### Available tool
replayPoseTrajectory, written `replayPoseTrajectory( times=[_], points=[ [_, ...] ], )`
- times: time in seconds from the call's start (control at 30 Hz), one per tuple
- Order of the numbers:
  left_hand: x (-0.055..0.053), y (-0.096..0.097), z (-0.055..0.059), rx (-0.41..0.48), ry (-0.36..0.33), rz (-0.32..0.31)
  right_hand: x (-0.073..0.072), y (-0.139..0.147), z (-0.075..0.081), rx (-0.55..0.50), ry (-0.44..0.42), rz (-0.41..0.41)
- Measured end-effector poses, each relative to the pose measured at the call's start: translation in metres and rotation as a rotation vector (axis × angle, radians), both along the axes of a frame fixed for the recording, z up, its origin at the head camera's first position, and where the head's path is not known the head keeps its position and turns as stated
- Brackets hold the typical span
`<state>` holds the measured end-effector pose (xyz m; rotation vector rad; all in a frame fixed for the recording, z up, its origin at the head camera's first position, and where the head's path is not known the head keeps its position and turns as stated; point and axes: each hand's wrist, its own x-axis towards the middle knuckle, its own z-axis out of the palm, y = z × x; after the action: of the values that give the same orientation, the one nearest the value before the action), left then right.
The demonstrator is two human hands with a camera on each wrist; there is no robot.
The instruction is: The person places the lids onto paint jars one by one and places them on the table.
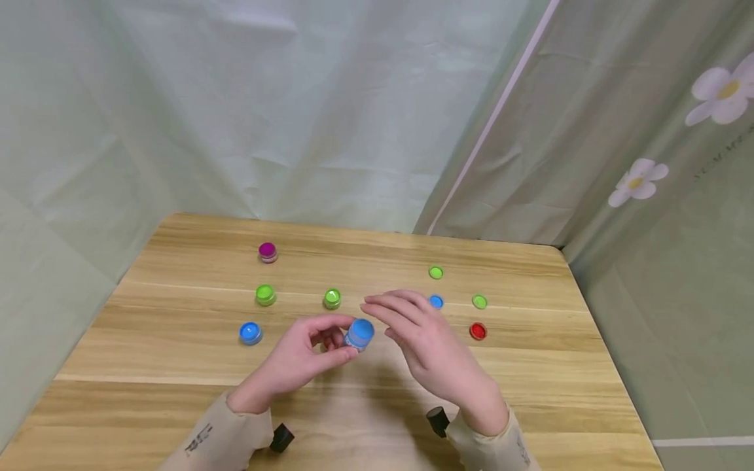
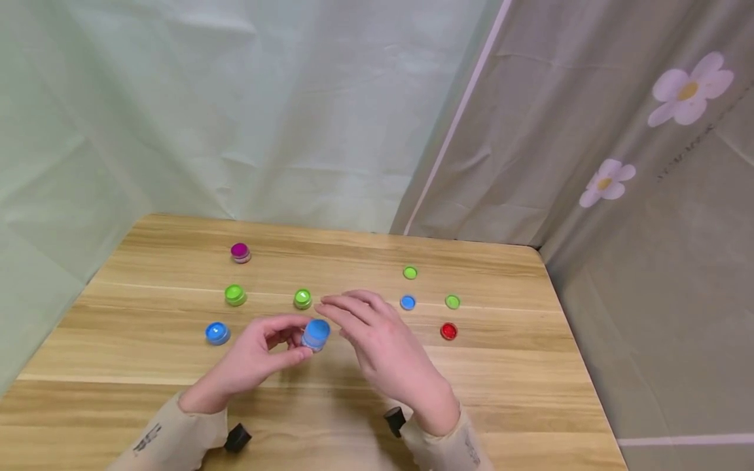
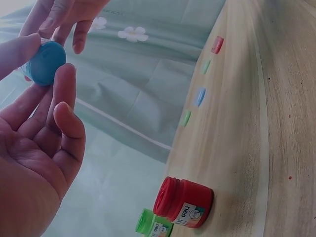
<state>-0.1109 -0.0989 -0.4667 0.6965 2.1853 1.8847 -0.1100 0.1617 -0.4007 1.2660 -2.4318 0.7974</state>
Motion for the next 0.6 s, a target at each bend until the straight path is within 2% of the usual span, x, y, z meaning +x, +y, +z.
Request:
replayPoseTrajectory(
  times=[0.3, 0.6],
  points=[
    [0.0013, -0.0014, 0.0010, 0.006, 0.018, -0.033, 0.0005, -0.0056, -0.0028, 0.008, 0.051, 0.098],
    [0.0003, -0.0011, -0.0003, -0.006, 0.050, -0.065, 0.0048, -0.0070, -0.0069, 0.056, -0.007, 0.001]
  ],
)
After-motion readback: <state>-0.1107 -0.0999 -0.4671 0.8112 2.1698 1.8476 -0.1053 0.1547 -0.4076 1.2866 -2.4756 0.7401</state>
